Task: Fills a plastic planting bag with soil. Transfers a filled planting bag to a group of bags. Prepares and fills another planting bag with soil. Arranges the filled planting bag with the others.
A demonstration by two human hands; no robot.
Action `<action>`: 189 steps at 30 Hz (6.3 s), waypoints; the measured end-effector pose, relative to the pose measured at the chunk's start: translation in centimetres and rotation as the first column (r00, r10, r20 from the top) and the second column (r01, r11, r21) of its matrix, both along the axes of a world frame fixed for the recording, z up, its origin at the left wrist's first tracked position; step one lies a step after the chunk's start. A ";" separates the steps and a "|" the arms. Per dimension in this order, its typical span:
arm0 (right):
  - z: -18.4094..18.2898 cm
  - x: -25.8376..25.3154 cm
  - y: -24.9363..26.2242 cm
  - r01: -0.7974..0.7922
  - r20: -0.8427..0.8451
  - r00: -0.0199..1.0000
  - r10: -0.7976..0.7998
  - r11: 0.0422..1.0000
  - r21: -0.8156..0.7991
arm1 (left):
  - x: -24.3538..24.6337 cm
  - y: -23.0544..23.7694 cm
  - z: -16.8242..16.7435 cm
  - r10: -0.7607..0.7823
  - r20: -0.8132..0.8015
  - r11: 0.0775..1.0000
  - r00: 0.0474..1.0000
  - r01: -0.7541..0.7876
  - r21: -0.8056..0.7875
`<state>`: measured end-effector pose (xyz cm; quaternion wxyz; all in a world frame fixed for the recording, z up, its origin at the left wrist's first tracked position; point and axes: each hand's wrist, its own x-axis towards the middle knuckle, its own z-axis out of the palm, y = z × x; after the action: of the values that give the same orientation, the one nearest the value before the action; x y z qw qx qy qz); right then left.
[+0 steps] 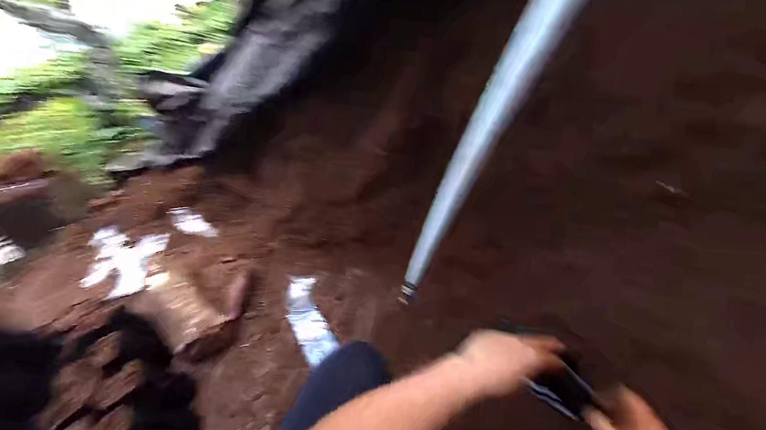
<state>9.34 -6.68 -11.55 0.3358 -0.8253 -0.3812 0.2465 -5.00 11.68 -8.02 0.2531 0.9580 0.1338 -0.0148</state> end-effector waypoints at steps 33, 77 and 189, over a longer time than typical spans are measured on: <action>-12.6 11.6 1.0 0.993 -0.999 0.002 0.045 0.118 0.008 | 13.9 2.8 -11.0 -0.021 -0.405 0.936 0.914 -0.124 -0.329; -19.3 10.5 1.8 0.992 -0.984 -0.065 0.166 0.120 -0.045 | 13.2 5.2 -10.8 -0.086 -0.369 0.871 0.926 -0.110 -0.478; -7.1 -0.1 10.5 0.170 0.362 0.931 -0.042 0.928 -0.330 | -5.1 10.4 -11.7 0.486 -0.294 0.858 0.823 -0.513 -0.020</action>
<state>9.26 3.82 -18.63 0.1208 -0.9225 -0.3378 0.1424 -10.13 22.09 -19.67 0.2733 0.8640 0.4134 -0.0890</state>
